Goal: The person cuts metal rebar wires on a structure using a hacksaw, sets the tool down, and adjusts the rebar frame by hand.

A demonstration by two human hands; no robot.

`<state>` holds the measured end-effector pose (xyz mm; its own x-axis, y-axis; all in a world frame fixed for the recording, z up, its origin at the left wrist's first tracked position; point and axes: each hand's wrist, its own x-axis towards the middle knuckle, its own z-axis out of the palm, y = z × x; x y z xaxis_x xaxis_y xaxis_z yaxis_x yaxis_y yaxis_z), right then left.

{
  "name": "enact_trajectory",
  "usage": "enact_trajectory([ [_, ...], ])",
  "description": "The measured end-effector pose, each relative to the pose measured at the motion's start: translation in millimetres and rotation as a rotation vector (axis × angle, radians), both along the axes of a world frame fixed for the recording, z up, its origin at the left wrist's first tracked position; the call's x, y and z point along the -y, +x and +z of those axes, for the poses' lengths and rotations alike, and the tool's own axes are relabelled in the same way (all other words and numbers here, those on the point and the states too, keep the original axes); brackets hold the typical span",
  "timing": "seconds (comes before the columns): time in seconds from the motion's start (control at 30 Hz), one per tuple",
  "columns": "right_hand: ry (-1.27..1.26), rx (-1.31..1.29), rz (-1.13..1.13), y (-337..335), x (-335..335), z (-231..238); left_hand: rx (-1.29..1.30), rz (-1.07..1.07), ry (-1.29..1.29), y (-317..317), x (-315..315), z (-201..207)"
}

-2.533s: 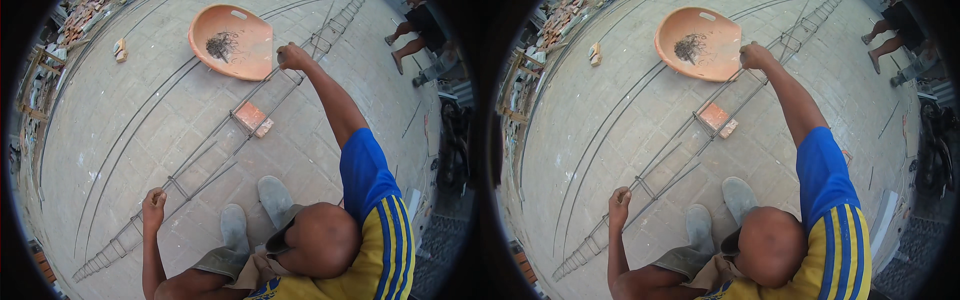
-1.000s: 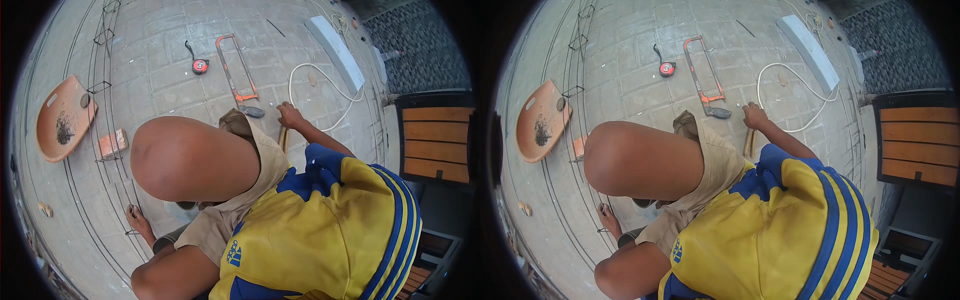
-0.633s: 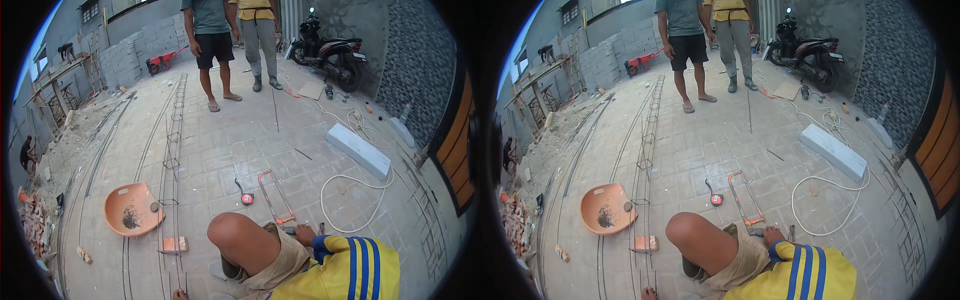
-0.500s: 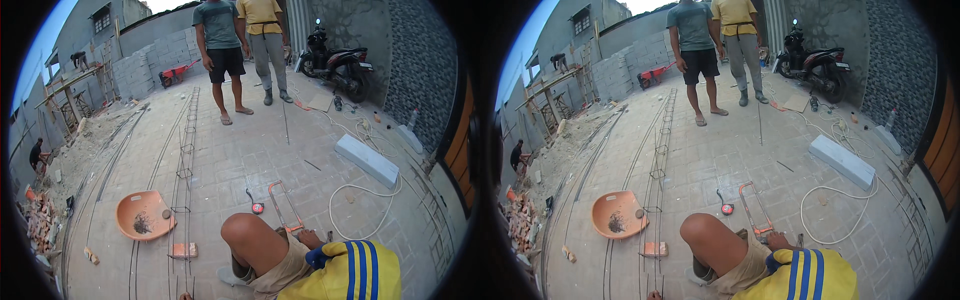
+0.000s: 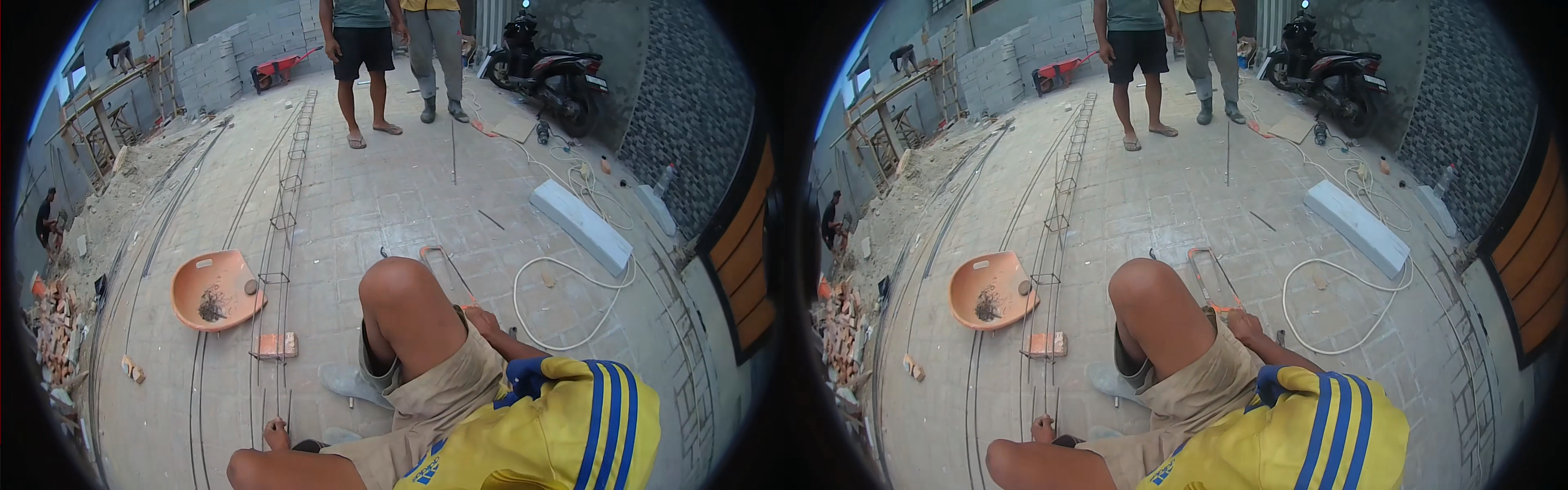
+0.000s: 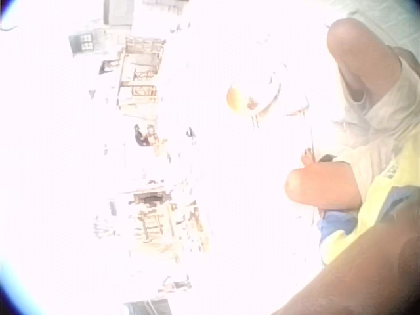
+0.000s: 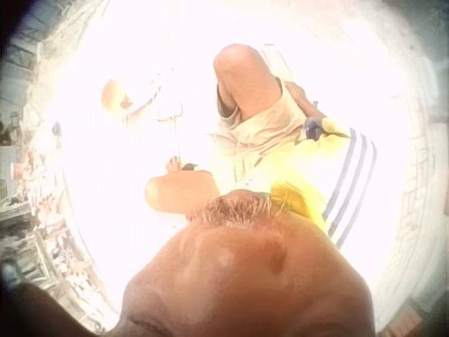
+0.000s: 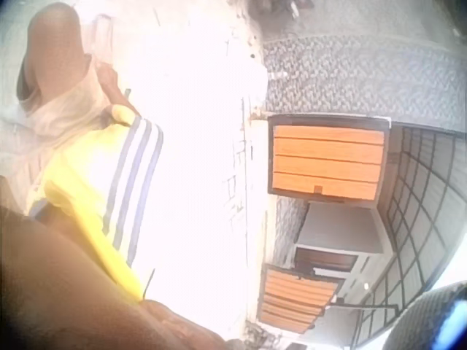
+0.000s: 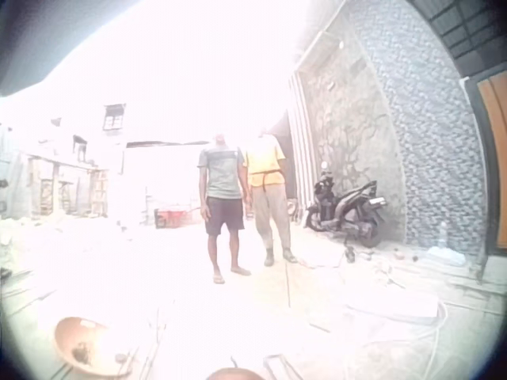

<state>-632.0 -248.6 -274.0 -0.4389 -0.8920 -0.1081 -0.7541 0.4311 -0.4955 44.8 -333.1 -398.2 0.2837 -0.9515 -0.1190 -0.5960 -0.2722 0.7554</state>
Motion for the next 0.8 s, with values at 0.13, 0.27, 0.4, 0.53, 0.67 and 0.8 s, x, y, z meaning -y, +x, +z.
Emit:
enact_trajectory([
  [0.13,-0.278,0.043,-0.218,3.2,-2.8,57.9,-0.089,-0.008,-0.084,-11.1,-3.9,11.9],
  [0.27,-0.367,0.231,-0.340,-2.5,-20.3,99.0,-0.107,-0.055,-0.064,-10.0,-3.0,13.4],
  [0.4,-0.617,0.274,-0.306,-0.3,-31.9,141.0,-0.125,-0.049,-0.116,-5.2,-7.4,4.0],
  [0.53,-0.781,0.204,-0.216,21.2,-30.0,181.1,-0.118,-0.069,-0.016,23.8,-10.1,-4.7],
  [0.67,-0.919,0.243,-0.105,33.6,-39.0,198.5,-0.183,-0.018,-0.072,-6.1,-0.4,-10.5],
  [0.8,-0.904,0.561,0.005,44.6,-28.3,199.5,-0.166,0.052,0.035,-0.5,6.7,-13.8],
])
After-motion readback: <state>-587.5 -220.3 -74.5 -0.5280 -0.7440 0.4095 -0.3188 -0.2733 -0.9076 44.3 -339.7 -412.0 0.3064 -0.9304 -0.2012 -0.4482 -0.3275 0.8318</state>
